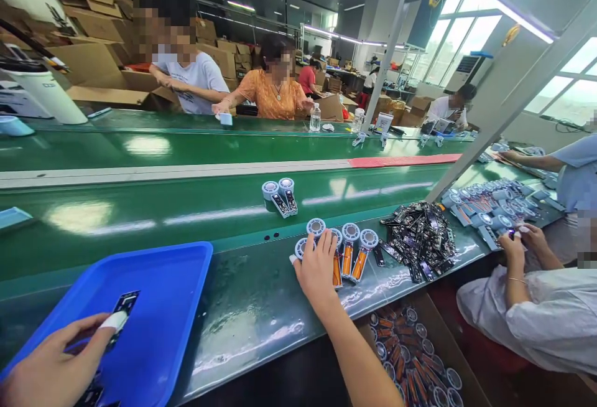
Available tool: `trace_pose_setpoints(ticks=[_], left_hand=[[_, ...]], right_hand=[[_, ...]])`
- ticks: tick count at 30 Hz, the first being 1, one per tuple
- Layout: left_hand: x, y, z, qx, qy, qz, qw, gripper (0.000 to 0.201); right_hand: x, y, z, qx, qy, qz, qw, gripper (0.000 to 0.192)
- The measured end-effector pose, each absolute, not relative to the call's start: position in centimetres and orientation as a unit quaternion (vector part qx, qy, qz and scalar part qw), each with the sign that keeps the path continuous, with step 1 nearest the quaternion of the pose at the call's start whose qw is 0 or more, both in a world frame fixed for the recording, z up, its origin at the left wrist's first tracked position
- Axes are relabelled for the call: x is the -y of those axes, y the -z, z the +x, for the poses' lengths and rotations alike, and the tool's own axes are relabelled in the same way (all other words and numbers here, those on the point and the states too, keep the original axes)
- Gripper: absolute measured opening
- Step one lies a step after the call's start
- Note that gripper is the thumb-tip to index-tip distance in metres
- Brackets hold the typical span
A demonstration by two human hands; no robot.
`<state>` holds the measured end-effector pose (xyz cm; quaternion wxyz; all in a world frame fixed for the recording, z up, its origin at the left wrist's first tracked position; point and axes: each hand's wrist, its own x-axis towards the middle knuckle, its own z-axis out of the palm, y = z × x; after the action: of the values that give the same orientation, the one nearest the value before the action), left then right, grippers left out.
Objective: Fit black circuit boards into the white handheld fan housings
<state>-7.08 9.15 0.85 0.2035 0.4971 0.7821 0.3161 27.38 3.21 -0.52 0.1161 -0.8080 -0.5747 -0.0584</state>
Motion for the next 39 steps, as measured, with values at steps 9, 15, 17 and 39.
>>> trace_pose_setpoints(ticks=[9,15,17,39], left_hand=[[-4.1,-1.9,-1.8,-0.722,-0.476,0.391,0.316,0.042],[-2.0,0.4,0.4,-0.601,-0.508,0.412,0.459,0.054],[-1.6,1.0,1.6,-0.593,-0.499,0.423,0.469,0.056],[-5.8,1.2,9.5,-0.544,-0.394,0.582,0.459,0.029]], right_hand=[[-1.0,2.7,24.3,0.615,0.042,-0.774,0.143,0.066],[-1.5,-0.7,27.4,0.638,-0.004,-0.764,0.101,0.047],[-2.4,-2.4,28.2,0.62,-0.023,-0.782,0.067,0.036],[-1.0,-2.4,27.5,0.587,-0.142,-0.785,0.137,0.034]])
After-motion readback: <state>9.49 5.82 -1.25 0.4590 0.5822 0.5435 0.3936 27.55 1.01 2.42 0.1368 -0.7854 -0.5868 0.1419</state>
